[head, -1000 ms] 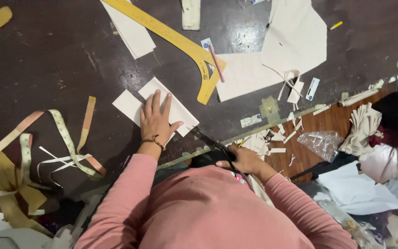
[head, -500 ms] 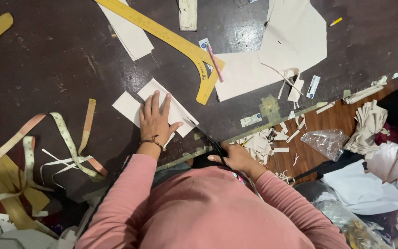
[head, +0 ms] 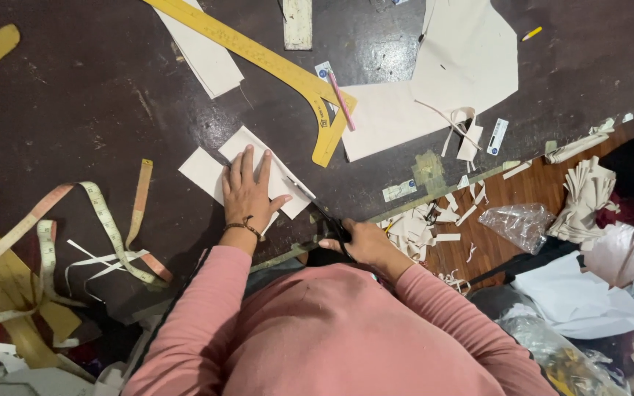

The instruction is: The person measures and marks a piece of white fabric using a ruler and a pencil. They then use scissors to cut the fabric along the marked lines. The person repeats this process multiple times, cutting the fabric into smaller pieces.

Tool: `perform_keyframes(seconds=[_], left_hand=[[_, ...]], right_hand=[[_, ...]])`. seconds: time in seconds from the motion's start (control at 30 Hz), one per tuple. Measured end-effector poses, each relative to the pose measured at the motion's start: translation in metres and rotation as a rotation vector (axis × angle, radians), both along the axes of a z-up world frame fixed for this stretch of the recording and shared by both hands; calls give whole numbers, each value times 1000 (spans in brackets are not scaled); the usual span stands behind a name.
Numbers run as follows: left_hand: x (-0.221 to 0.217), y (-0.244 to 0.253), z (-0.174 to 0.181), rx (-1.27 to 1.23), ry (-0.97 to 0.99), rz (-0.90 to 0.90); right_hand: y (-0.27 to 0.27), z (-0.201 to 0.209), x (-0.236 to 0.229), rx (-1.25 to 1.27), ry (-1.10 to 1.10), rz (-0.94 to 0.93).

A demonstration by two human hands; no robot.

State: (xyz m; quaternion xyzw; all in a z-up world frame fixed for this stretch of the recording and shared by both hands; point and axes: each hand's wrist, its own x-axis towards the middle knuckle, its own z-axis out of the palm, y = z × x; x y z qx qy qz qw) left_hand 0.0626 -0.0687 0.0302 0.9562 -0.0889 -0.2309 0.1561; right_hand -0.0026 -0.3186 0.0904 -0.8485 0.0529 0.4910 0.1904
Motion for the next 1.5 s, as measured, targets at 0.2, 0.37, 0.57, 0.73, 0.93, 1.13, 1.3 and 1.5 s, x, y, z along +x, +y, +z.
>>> perform_keyframes(seconds=[0.2, 0.37, 0.57, 0.73, 0.93, 1.13, 1.3, 1.5], left_hand=[[3, -1, 11, 13, 13, 19], [2, -3, 11, 31, -2, 7], [0, 0, 0, 26, -28, 36], [0, -2, -2, 69, -46, 43], [0, 0, -1, 64, -41, 39], [1, 2, 0, 22, -29, 78], [3, 1, 5, 11, 18, 89], [3, 0, 4, 33, 9, 75]], right_hand=[[-12, -34, -14, 26, -45, -32], [18, 11, 17, -19, 2, -10], [3, -46, 3, -109, -99, 157], [28, 8, 31, -37, 5, -10], [31, -20, 32, -69, -150, 110], [40, -5, 41, -43, -153, 87], [48, -21, 49, -64, -185, 87], [51, 0, 55, -28, -193, 90]])
